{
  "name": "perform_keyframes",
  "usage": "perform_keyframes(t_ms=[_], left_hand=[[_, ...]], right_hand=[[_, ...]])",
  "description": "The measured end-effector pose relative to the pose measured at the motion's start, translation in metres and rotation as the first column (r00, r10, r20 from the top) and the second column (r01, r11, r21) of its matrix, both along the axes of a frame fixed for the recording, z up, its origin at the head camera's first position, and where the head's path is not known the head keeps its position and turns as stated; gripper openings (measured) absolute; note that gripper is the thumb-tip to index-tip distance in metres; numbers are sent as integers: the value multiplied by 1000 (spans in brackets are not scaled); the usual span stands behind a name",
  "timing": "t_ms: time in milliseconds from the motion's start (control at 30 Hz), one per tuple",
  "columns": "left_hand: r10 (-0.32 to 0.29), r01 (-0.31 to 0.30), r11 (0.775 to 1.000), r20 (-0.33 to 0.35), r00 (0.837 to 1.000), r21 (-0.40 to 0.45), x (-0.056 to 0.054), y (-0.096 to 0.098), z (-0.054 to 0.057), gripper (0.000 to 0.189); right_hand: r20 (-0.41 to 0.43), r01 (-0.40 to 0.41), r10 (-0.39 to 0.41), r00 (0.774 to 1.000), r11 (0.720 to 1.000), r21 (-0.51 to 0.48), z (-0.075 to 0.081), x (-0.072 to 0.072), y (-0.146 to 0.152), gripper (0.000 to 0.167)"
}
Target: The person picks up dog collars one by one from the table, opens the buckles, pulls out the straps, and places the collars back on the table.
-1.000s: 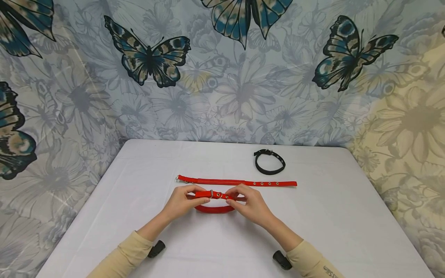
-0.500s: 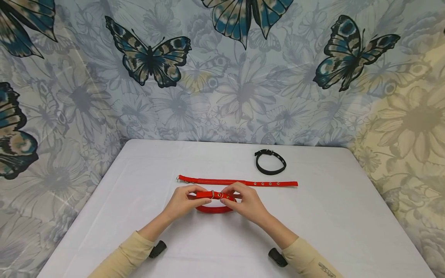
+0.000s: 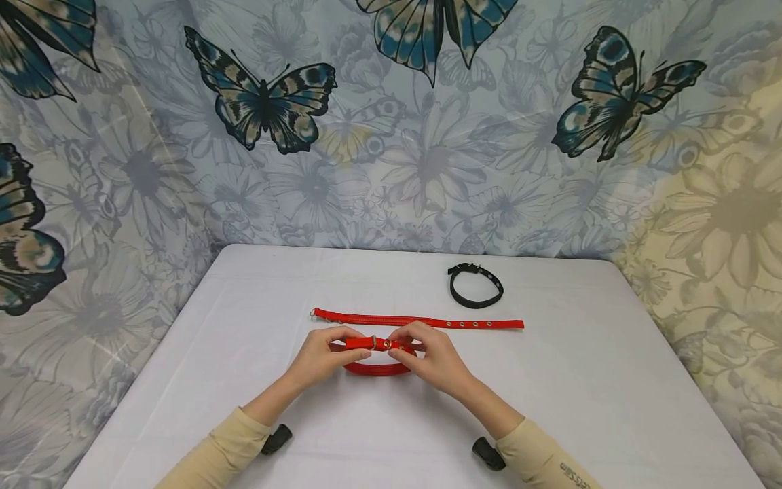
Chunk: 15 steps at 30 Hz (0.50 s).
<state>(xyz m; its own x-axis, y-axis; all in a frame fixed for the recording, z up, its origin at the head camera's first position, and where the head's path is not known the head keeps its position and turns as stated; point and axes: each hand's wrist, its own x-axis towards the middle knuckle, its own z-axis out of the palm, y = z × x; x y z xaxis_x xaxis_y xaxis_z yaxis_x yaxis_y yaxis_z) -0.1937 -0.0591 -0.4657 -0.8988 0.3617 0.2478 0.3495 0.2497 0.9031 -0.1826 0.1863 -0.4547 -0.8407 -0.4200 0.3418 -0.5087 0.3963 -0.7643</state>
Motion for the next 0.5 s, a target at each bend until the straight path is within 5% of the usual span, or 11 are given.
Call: perform_keyframes(t_ms=[333, 500], left_hand=[[-2, 2, 1000, 5, 1000, 10, 0, -2, 0, 19], [-3, 3, 1000, 14, 1000, 6, 0, -2, 0, 19]], right_hand=[[-9, -19, 19, 1000, 1000, 10, -1, 1, 4, 27], [-42, -36, 36, 998, 999, -2, 20, 12, -4, 27]])
